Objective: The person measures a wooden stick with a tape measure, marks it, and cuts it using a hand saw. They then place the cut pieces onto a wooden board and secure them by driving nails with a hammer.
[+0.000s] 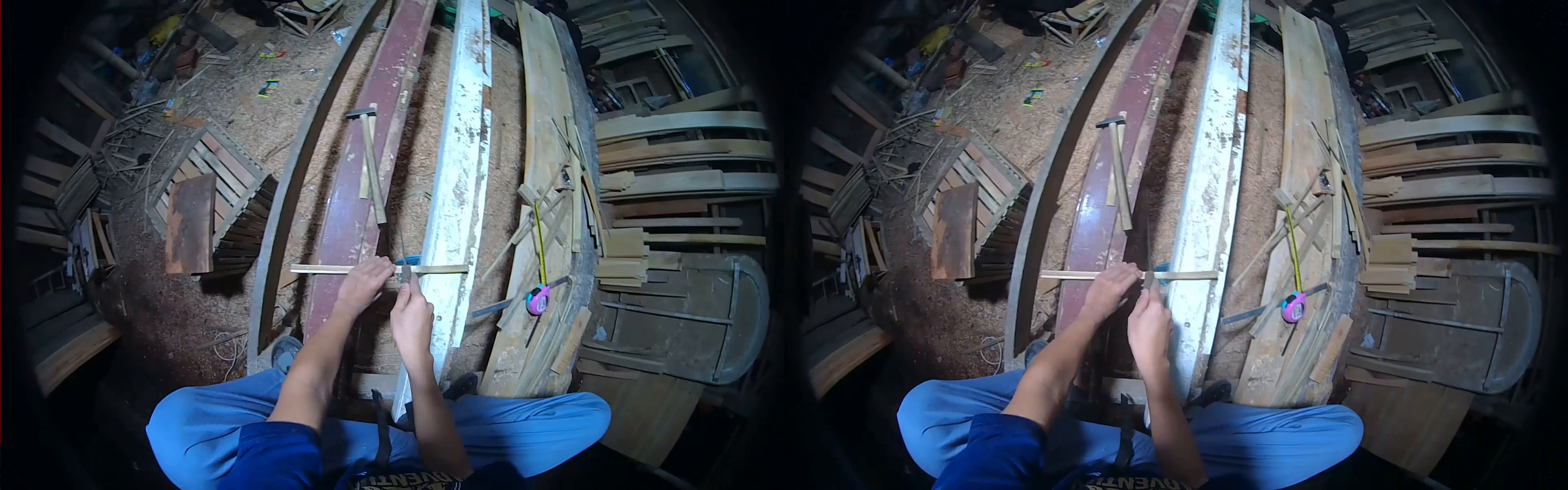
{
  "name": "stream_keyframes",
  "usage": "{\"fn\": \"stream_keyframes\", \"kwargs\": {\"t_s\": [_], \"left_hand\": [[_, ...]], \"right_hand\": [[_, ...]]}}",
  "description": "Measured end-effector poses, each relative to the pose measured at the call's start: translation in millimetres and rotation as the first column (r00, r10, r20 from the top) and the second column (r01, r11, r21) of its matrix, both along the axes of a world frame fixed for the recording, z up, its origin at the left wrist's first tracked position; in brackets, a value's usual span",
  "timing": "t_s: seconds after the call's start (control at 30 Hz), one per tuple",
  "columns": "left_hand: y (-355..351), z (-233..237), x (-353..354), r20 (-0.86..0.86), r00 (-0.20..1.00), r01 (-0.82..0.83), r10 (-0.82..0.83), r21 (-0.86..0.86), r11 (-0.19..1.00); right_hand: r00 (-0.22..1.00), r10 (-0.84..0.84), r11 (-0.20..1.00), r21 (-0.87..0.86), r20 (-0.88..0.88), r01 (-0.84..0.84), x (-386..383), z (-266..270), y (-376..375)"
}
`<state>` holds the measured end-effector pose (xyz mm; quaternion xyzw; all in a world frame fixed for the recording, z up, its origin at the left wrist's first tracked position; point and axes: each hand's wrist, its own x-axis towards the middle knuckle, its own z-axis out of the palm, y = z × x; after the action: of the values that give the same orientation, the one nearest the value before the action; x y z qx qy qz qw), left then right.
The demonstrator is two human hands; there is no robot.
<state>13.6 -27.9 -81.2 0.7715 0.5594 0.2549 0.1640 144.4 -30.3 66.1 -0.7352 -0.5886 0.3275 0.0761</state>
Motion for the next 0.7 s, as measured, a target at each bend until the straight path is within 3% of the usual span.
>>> {"fn": "stream_keyframes", "kwargs": {"t_s": [0.07, 0.13, 0.2, 0.23, 0.37, 0.43, 0.47, 0.53, 0.63, 0.7], "left_hand": [[-0.5, 1.8, 1.7, 0.023, 1.000, 0.014, -0.014, 0.010, 1.000], [1.3, -7.0, 2.2, 0.033, 0.999, 0.027, -0.028, 0.025, 0.999], [0.4, -5.5, 4.1, 0.022, 1.000, -0.002, 0.001, 0.052, 0.999], [0.7, -1.9, 4.7, 0.045, 0.999, -0.014, 0.012, 0.049, 0.999], [1.2, -4.1, 2.0, 0.014, 1.000, 0.016, -0.017, 0.060, 0.998], [1.7, -4.4, 4.1, 0.019, 1.000, 0.001, -0.002, 0.088, 0.996], [1.3, -4.5, 5.1, 0.025, 1.000, 0.006, -0.008, 0.089, 0.996], [1.1, -6.0, 5.2, 0.018, 1.000, -0.017, 0.015, 0.093, 0.995], [1.2, -7.2, 5.8, 0.014, 1.000, -0.025, 0.024, 0.091, 0.996], [-0.2, -1.3, 5.5, 0.003, 1.000, -0.014, 0.014, 0.069, 0.998]], "right_hand": [[0.986, -0.067, 0.995, 0.060, -0.154, 0.077, 2.9, 0.7, -8.1], [0.979, -0.050, 0.985, 0.150, -0.199, 0.080, 25.8, -33.1, -26.9], [0.944, 0.056, 0.926, 0.371, -0.326, 0.073, 55.6, -76.3, -47.9], [0.885, -0.069, 0.962, 0.203, -0.460, 0.181, 61.6, -82.6, -54.6], [0.895, -0.071, 0.962, 0.207, -0.440, 0.178, 63.4, -69.5, -69.1], [0.972, 0.103, 0.885, 0.466, -0.213, 0.008, 64.6, -44.0, -77.4], [0.973, 0.098, 0.884, 0.467, -0.207, 0.010, 67.5, -25.5, -82.4], [0.965, -0.027, 0.986, 0.151, -0.261, 0.068, 70.1, 24.6, -88.3], [0.968, -0.072, 0.994, 0.060, -0.240, 0.089, 61.0, 87.3, -76.4], [0.971, -0.084, 0.996, -0.008, -0.225, 0.084, 62.8, 92.9, -67.4]]}}
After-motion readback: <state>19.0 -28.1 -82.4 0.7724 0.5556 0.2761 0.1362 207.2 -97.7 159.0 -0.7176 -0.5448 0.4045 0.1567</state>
